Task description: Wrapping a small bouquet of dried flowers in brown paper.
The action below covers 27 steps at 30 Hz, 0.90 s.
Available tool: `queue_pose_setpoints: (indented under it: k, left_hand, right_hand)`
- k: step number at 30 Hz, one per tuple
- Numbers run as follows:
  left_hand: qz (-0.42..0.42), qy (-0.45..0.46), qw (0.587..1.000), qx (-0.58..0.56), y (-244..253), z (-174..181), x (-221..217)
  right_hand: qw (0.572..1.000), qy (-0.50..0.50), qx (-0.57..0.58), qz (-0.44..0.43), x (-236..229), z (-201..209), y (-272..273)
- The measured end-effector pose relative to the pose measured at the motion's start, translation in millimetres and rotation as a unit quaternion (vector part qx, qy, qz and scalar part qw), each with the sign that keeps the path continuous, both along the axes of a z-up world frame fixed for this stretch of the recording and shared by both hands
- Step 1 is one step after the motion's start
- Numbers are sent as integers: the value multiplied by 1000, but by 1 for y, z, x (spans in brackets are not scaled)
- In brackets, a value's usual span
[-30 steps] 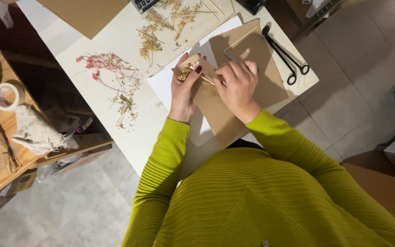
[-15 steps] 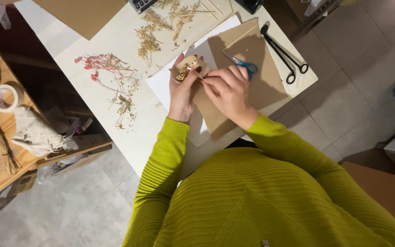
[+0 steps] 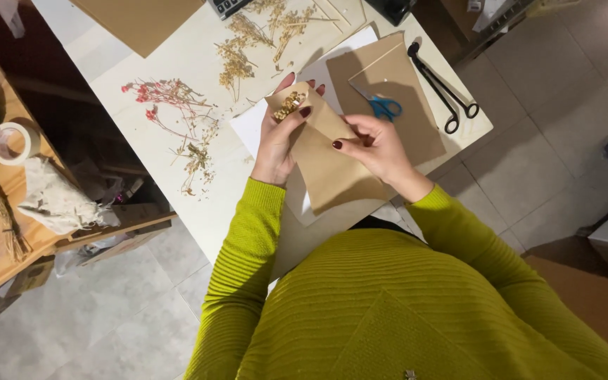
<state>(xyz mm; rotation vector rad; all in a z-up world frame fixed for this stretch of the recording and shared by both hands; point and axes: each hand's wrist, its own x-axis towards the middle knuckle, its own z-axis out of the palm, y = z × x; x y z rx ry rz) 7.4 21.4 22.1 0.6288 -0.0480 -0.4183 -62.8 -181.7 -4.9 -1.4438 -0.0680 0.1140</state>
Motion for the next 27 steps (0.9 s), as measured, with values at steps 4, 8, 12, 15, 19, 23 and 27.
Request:
queue_pose_setpoints:
  k: [4, 8, 12, 15, 19, 23, 27]
  left_hand:
    - [2, 6, 1000, 7, -1, -2, 1]
    - [8, 9, 1000, -5, -2, -6, 4]
    - [-16, -1, 999, -28, 3, -8, 7]
    - [-33, 54, 998, 1, 9, -6, 2]
    - [-2, 33, 992, 120, 9, -32, -7]
    - [29, 3, 990, 138, 0, -14, -21]
    - [37, -12, 994, 104, 3, -21, -17]
  right_hand:
    - [999, -35, -8, -39, -2, -14, 9]
    - [993, -61, -33, -92, -3, -19, 17]
    - [989, -87, -42, -113, -3, -21, 21]
    - [986, -114, -39, -117, -1, -27, 17]
    - [988, -85, 5, -126, 3, -31, 16]
    - [985, -92, -9, -143, 0, -34, 19]
    - [977, -142, -87, -132, -1, -25, 19]
